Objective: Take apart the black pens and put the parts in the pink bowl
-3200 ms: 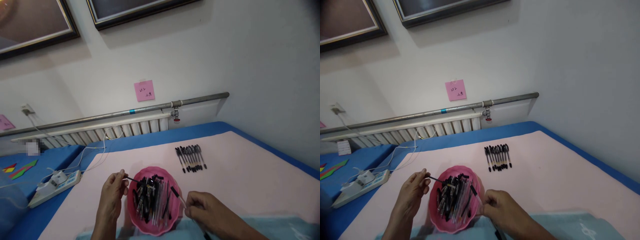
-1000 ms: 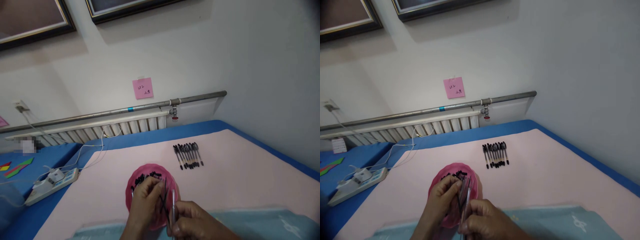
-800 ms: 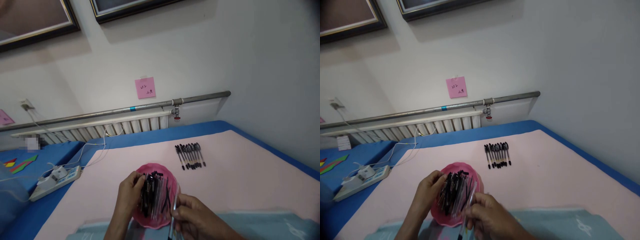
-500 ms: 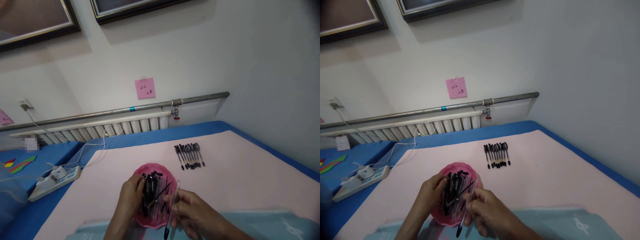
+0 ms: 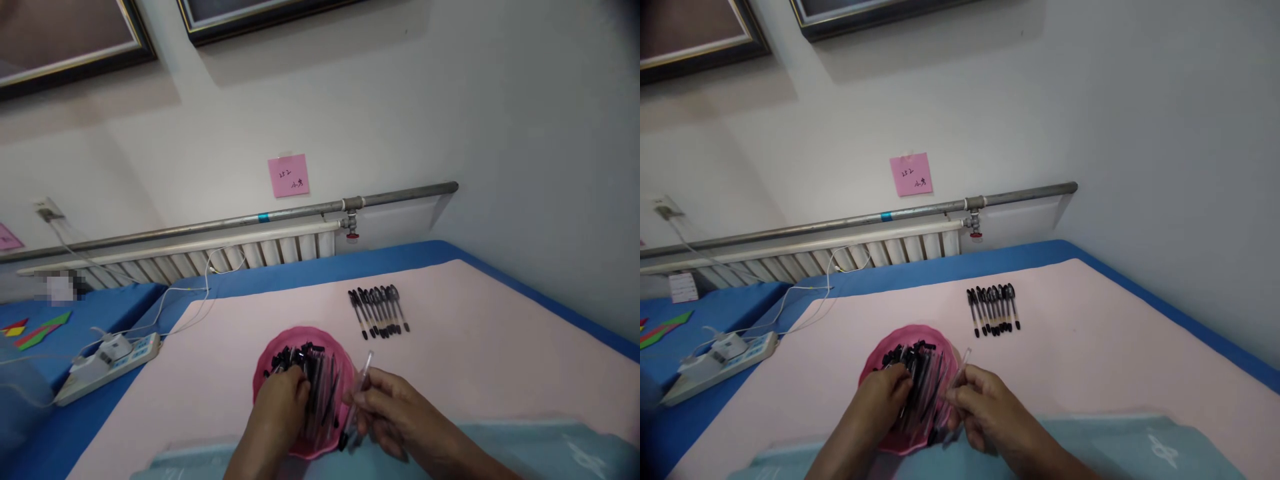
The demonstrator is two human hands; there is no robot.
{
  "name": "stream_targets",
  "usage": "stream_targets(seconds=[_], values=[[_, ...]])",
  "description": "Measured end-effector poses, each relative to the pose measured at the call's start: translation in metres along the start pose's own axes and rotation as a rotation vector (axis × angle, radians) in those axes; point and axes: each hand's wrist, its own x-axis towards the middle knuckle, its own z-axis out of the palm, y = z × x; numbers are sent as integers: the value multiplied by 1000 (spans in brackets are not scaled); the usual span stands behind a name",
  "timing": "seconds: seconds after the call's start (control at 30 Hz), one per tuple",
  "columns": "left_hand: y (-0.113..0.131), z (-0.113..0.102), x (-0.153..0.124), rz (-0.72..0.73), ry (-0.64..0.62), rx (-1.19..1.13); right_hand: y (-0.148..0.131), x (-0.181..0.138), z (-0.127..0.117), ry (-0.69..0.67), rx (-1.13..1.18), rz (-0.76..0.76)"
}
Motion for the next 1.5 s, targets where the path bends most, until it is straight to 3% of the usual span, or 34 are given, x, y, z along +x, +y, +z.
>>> stream_targets(seconds=[0.1,0.2,0.27,0.37,0.43,0.67,0.73,0.83,0.9,1.0,1.13,1.33,1.5], values=[[13,-2,-7,57,42,-172,0,1,0,35,78,-23],[29,1,-16,170,-116,-368,-2,2,-1,83,203,-49],[37,5,-20,202,-148,-371,-3,2,-1,99,244,-66],[43,10,-22,227,-63,-277,-2,2,-3,94,243,-100],[43,10,-21,229,-82,-295,-1,1,-3,97,230,-132],[38,13,-21,104,-536,-849,-1,-4,-4,1,253,-244],[39,15,-21,117,-464,-796,-1,-3,-5,32,214,-255],[43,15,-21,189,-194,-583,2,0,-7,114,129,-241],[45,15,-21,229,-107,-510,4,2,-9,140,99,-225],[44,15,-21,200,-199,-570,4,2,-9,130,86,-213],[41,17,-19,97,-462,-836,0,-1,-8,78,176,-218],[42,20,-18,134,-253,-807,-1,0,-7,131,176,-197],[36,18,-17,78,-521,-895,1,0,-6,93,212,-214]])
